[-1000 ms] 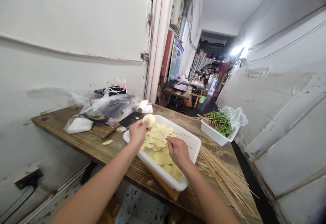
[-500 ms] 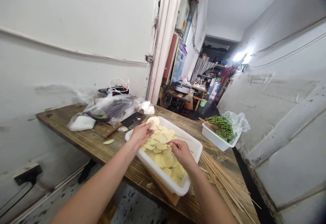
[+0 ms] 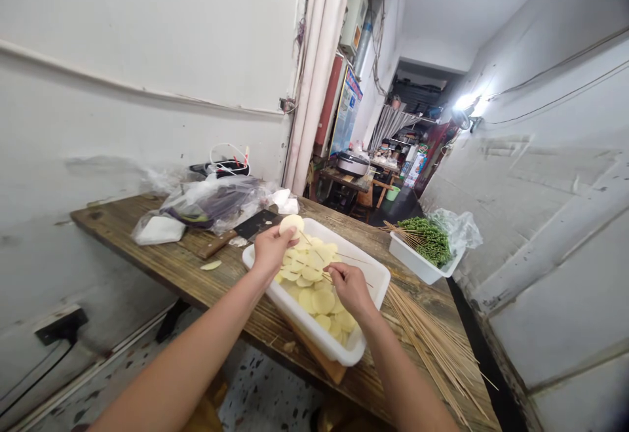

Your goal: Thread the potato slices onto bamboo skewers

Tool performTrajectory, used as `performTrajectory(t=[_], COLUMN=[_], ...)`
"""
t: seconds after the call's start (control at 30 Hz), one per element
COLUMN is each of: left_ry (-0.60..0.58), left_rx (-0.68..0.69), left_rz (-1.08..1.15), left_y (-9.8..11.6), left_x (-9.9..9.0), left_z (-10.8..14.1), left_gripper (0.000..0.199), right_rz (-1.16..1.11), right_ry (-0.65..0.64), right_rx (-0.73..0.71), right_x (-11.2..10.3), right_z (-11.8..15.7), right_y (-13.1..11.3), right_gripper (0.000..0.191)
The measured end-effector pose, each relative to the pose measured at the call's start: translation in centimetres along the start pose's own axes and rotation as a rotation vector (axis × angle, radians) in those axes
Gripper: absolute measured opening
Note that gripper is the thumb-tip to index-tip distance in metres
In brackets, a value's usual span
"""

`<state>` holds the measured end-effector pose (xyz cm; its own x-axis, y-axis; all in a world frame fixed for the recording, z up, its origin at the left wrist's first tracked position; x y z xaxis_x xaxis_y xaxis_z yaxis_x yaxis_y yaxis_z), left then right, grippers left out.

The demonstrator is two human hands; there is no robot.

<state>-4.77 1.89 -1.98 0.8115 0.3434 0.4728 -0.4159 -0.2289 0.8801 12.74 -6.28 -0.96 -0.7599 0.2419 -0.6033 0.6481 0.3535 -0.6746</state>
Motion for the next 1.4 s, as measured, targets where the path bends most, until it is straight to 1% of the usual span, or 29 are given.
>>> performTrajectory(t=[0.07, 0.2, 0.27, 0.4, 0.47, 0.53, 0.63, 0.77, 0.83, 0.97, 1.07, 1.2, 1.27, 1.33, 1.4], left_ry=[0.009, -0.040, -0.041, -0.010, -0.020, -0.039, -0.069, -0.127, -0.141, -0.143, -0.165, -0.206, -0.234, -0.245, -0.233], left_rx=[-0.068, -0.228, -0.290, -0.325, -0.328, -0.352, -0.424, -0.551, -0.587, -0.570, -0.541, -0.543, -0.543, -0.529, -0.508], left_rz=[0.062, 0.193, 0.239, 0.280, 0.294, 0.305, 0.315, 0.356, 0.383, 0.386, 0.388, 0.380, 0.368, 0.351, 0.323], left_y=[0.1, 0.1, 0.1, 0.2, 0.2, 0.2, 0.3, 0.6, 0.7, 0.6, 0.5, 0.5, 0.5, 0.4, 0.3], left_x=[-0.1, -0.4, -0.5, -0.5, -0.4, -0.4, -0.5, -0.6, -0.5, -0.5, -0.5, -0.4, -0.4, -0.4, -0.4], left_z=[-0.1, -0.4, -0.6, -0.5, -0.5, -0.6, -0.7, -0.8, -0.8, -0.7, -0.7, -0.7, -0.7, -0.7, -0.8], left_gripper=[0.026, 0.019, 0.015, 0.005, 0.002, 0.004, 0.006, 0.009, 0.010, 0.011, 0.012, 0.013, 0.012, 0.010, 0.010], right_rz=[-0.061, -0.204, -0.255, -0.329, -0.371, -0.423, -0.491, -0.495, -0.488, -0.492, -0.541, -0.697, -0.741, -0.714, -0.622], right_ry=[-0.013, -0.059, -0.091, -0.162, -0.200, -0.246, -0.289, -0.278, -0.267, -0.235, -0.242, -0.350, -0.394, -0.372, -0.284], right_rx=[0.018, 0.045, 0.080, 0.168, 0.204, 0.240, 0.306, 0.347, 0.347, 0.367, 0.418, 0.549, 0.592, 0.584, 0.522], right_x=[0.0, -0.1, -0.1, -0.2, -0.4, -0.6, -0.8, -0.8, -0.7, -0.5, -0.6, -0.9, -1.0, -0.9, -0.7], right_z=[-0.1, -0.3, -0.4, -0.5, -0.5, -0.5, -0.4, -0.4, -0.4, -0.4, -0.5, -0.5, -0.4, -0.5, -0.5], right_y=[0.3, 0.9, 1.2, 1.5, 1.2, 0.8, 0.5, 0.7, 1.0, 1.2, 1.1, 0.9, 0.9, 1.1, 1.4], right_gripper=[0.028, 0.028, 0.028, 0.030, 0.032, 0.033, 0.035, 0.034, 0.034, 0.034, 0.035, 0.032, 0.031, 0.031, 0.031])
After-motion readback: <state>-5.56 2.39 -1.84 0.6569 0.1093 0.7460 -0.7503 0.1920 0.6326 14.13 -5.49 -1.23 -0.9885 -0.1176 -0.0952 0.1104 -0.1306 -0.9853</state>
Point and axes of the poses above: each hand's wrist, its own z-axis away from the middle knuckle, its own x-axis out of the palm, y = z × x, the point moved 2 cm from there along -z, towards the middle knuckle, and after that the axes turned 5 degrees about y, right-handed, at the moved point
